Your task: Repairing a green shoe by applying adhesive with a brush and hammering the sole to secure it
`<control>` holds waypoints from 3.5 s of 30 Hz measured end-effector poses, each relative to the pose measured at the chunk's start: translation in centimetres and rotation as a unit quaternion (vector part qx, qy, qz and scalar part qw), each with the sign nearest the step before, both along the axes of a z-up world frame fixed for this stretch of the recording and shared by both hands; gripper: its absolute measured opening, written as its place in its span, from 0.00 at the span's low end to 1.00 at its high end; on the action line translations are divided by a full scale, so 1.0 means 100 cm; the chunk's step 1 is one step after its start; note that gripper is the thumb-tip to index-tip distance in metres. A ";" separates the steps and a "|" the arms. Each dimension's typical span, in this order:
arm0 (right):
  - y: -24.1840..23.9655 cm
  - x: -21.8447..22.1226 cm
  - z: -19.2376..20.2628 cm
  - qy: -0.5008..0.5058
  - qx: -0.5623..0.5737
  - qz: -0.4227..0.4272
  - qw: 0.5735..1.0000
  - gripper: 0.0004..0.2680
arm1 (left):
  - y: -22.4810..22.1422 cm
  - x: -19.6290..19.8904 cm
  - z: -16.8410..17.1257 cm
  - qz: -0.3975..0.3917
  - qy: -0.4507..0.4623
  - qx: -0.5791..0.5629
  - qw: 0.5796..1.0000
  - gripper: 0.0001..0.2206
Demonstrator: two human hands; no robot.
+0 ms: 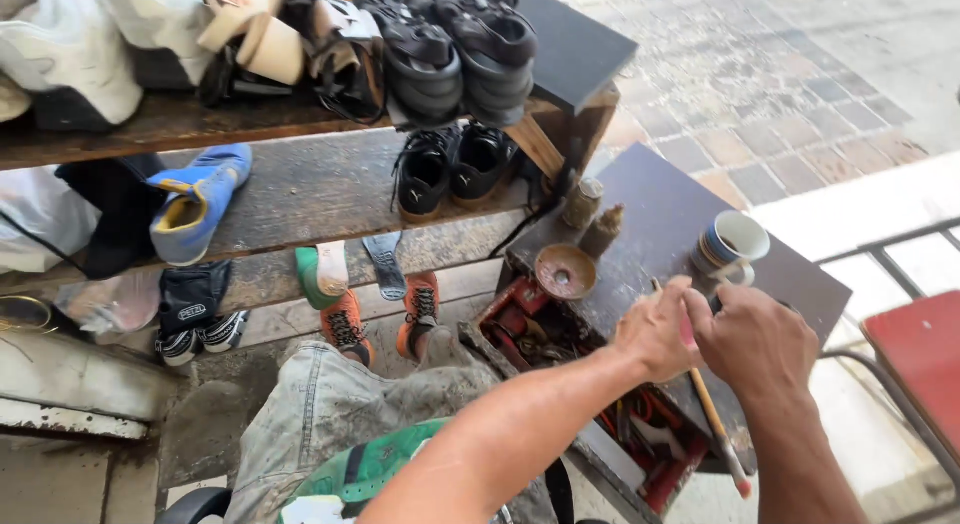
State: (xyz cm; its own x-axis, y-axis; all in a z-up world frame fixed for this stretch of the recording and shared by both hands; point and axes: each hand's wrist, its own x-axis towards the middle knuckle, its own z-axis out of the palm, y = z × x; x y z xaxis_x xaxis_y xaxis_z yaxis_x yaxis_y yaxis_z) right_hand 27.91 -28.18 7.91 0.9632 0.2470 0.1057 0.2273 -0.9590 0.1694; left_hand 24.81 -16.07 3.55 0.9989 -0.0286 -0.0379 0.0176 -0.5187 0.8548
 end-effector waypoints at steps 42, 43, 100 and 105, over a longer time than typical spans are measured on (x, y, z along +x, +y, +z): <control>-0.098 -0.032 -0.083 0.170 0.056 -0.277 0.944 0.15 | 0.254 -0.319 -0.106 -0.124 0.308 0.218 0.918 0.53; -0.096 -0.037 -0.073 0.172 0.042 -0.283 0.942 0.15 | 0.260 -0.330 -0.125 -0.128 0.328 0.233 0.906 0.50; 0.110 -0.231 -0.103 0.388 0.692 0.149 0.590 0.09 | 0.176 -0.277 -0.081 0.299 0.066 -0.249 0.919 0.07; 0.118 -0.228 -0.103 0.350 0.709 0.144 0.596 0.10 | 0.163 -0.289 -0.067 0.261 0.089 -0.240 0.931 0.09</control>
